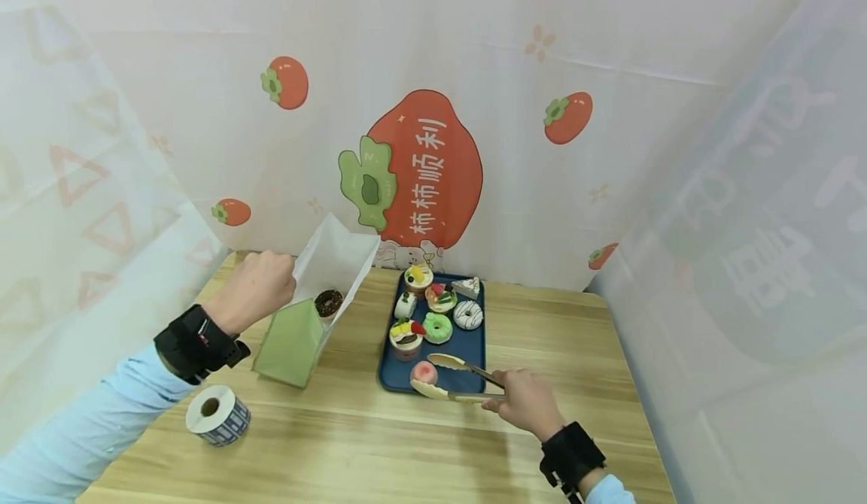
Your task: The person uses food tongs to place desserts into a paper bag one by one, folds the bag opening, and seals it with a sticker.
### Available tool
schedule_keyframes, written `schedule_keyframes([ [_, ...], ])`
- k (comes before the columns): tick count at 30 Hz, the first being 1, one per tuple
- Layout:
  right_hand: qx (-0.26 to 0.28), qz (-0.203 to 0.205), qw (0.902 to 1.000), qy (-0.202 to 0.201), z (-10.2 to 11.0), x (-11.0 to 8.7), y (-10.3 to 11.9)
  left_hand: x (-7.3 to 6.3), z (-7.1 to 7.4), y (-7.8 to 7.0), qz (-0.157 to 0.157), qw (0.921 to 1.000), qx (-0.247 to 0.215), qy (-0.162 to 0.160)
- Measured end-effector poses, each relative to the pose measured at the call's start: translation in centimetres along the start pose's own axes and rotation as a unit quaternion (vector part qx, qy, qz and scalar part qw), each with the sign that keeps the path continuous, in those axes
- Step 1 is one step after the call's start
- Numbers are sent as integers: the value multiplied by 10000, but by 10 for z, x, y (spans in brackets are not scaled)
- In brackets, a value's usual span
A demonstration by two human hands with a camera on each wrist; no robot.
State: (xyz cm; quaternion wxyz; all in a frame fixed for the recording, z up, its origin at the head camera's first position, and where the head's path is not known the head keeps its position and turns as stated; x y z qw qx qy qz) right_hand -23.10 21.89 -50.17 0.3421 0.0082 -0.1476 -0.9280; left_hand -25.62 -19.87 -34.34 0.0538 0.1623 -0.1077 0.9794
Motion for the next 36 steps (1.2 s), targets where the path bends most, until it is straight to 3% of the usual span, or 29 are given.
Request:
schedule_keyframes([
  [6,-241,-72,9997,-12,-7,5,2,0,1,0,-62,10000,-11,-47],
  [11,-181,-122,9998,-21,-8,6,3,-1,2,-1,-134,9997,19,-185],
  [16,-127,-52,9999,-54,-7,4,2,-1,2,-1,-122,9999,-18,-116],
  [26,1023,-629,9928,-8,10,-11,-3,1,-1,3,-5,9999,-73,90],
  [30,742,-700,9944,-259,30,-17,3,2,-2,4,-19,9999,-67,79],
  [36,109,-312,9966,-752,59,-20,18,2,-2,6,-85,9999,-99,17],
])
Point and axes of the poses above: each hand's wrist, its own x-axis towards the middle knuckle, its own z-axis out of the back of the hand, y = z × x, the point moved 3 cm from there along x, towards the middle knuckle, and after that the axes turned 13 degrees about z, right-handed, at the moved point
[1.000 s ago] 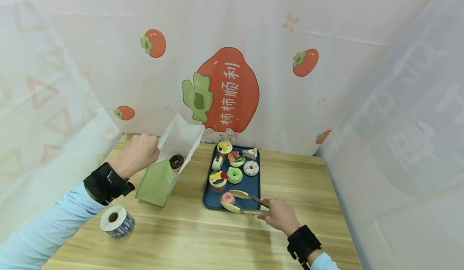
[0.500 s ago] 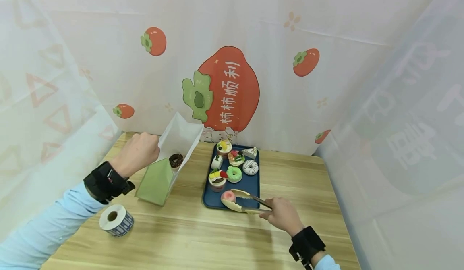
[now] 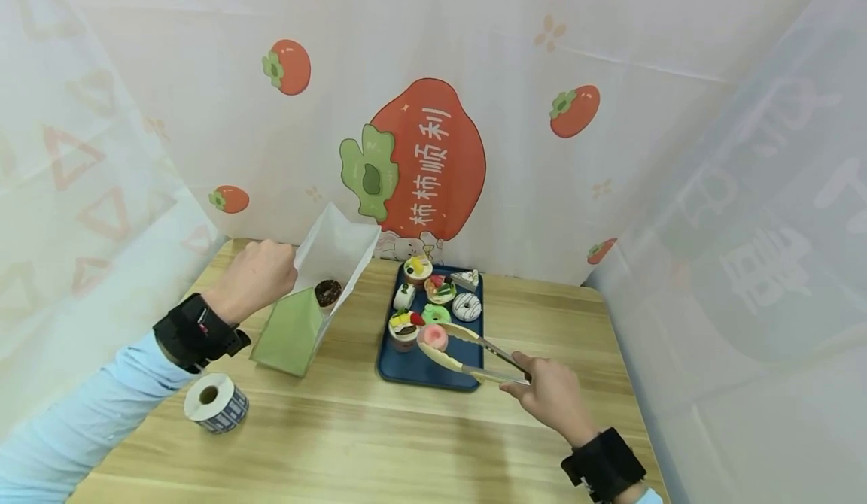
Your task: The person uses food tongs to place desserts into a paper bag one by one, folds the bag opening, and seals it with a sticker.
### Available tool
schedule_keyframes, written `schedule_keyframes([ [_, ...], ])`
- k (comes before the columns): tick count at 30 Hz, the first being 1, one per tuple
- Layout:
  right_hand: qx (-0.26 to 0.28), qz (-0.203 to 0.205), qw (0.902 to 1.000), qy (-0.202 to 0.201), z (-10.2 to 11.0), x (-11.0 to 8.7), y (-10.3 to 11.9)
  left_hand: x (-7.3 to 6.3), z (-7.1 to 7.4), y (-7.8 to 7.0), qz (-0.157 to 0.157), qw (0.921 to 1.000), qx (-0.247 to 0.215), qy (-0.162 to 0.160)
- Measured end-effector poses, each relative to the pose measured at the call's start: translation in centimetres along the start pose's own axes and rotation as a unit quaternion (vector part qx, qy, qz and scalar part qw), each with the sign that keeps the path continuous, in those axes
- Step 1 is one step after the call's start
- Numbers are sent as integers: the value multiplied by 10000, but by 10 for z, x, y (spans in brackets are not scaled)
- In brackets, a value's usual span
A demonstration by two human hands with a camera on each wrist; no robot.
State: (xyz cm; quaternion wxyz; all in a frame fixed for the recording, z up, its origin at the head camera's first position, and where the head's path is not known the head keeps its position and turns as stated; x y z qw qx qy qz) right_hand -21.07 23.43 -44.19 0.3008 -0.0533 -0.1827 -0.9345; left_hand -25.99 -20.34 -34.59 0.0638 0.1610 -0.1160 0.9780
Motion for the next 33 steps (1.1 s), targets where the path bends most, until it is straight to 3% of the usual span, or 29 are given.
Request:
schedule_keyframes([
  [8,-89,591,9965,-589,32,13,16,-1,1,0,35,10000,-14,9],
  [14,-426,1216,9849,-1160,61,28,27,-3,1,-4,72,9999,-48,62],
  [17,-357,1452,9807,-1261,73,43,33,-3,2,-3,92,9999,7,39],
  [26,116,1883,9815,-328,91,110,65,-4,1,0,77,9999,7,79],
  [33,-321,1899,9794,602,104,172,106,-4,-1,-5,75,10000,48,30],
])
Point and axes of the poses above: each hand's wrist, its own x-axis towards the middle knuckle, its own z-axis out of the back of the hand, y = z × x, the point moved 3 cm from there along x, towards the middle knuckle, and after that the axes turned 13 degrees about z, right-handed, at the moved point
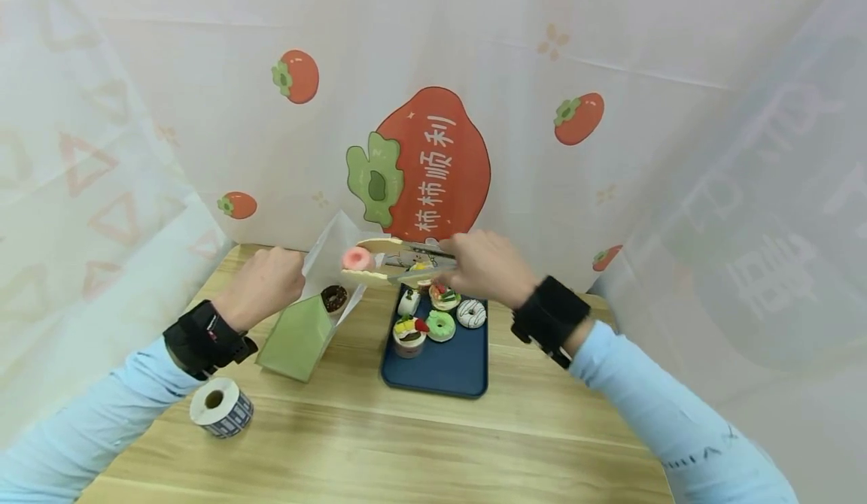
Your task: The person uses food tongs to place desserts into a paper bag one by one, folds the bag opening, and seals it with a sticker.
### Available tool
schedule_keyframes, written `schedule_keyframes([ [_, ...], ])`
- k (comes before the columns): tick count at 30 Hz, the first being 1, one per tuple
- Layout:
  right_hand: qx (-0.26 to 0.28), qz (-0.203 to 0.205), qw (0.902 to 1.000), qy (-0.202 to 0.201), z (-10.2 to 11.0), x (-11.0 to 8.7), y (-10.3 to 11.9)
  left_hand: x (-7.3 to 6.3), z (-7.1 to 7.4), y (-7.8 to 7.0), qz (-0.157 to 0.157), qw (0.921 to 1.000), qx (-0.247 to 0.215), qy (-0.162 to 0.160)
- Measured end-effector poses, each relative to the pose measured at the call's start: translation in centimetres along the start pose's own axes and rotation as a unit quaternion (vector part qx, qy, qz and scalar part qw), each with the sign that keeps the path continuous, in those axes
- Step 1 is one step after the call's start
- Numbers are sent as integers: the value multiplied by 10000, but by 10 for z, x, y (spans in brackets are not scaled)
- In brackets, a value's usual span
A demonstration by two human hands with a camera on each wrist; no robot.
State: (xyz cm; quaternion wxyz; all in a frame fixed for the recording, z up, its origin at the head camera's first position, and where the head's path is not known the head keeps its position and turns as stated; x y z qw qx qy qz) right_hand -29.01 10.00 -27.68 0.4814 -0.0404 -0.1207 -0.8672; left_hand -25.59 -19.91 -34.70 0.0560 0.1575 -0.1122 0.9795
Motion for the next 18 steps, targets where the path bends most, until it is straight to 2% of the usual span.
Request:
schedule_keyframes([
  [4,-340,41,9982,499,1,37,7,1,0,0,104,9999,-2,34],
  [9,-725,-217,9921,996,-11,75,15,-1,-1,0,136,9999,37,-44],
  [13,-1001,-349,9865,1249,-28,101,19,-1,-1,0,108,9998,72,-142],
  [18,-1084,-293,9819,1525,-45,124,21,-2,-3,0,132,9997,88,-188],
])
Point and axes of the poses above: each hand's wrist, its own x-axis towards the middle knuckle, its own z-axis out of the back of the hand, y = z × x, the point moved 3 cm from there along x, towards the middle knuckle, and after that the axes turned 13 degrees about z, right-handed, at the moved point
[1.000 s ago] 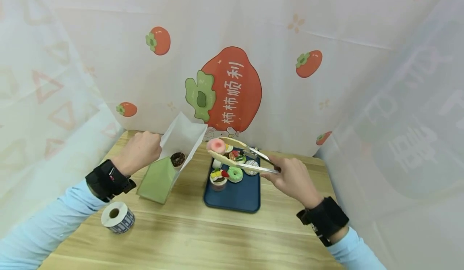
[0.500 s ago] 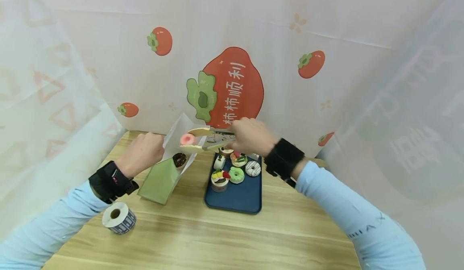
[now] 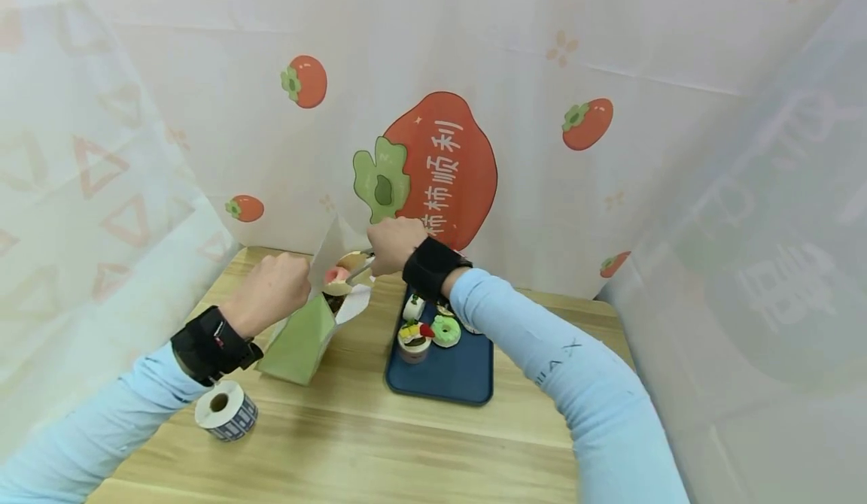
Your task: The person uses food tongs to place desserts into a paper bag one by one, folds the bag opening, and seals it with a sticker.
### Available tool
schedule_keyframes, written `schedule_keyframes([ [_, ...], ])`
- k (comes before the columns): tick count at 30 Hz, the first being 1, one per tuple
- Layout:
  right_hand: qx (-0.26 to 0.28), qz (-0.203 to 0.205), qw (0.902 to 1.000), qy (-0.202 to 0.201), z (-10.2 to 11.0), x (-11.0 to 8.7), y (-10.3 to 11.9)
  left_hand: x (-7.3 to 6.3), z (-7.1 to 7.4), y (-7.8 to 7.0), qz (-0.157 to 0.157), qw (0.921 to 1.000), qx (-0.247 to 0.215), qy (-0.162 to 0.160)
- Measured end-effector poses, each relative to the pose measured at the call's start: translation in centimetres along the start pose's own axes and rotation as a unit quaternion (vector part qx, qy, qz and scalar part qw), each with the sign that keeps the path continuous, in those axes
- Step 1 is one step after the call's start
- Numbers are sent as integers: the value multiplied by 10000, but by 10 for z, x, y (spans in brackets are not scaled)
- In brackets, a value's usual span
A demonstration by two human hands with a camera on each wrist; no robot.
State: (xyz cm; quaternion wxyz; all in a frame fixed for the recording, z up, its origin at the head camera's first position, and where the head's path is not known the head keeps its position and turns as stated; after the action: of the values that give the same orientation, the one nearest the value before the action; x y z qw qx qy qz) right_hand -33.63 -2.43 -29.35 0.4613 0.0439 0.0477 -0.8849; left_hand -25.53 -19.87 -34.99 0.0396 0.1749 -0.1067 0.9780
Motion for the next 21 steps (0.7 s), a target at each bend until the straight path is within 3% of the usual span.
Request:
schedule_keyframes([
  [7,242,-132,9993,264,4,12,-4,1,1,5,237,9996,71,167],
  [14,306,-137,9991,263,10,15,0,1,4,4,334,9990,-7,290],
  [21,237,-98,9994,228,-9,34,7,-1,2,0,265,9989,-220,326],
])
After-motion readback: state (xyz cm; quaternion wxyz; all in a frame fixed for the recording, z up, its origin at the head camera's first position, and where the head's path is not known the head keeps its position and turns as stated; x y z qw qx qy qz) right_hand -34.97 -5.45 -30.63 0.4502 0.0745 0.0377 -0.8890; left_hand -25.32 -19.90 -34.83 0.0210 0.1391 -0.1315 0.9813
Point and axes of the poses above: each hand's wrist, its own x-axis towards the middle knuckle, its own z-axis out of the back of the hand, y = z × x, the point moved 3 cm from there along x, towards the middle knuckle, and after that the axes turned 13 degrees about z, right-handed, at the moved point
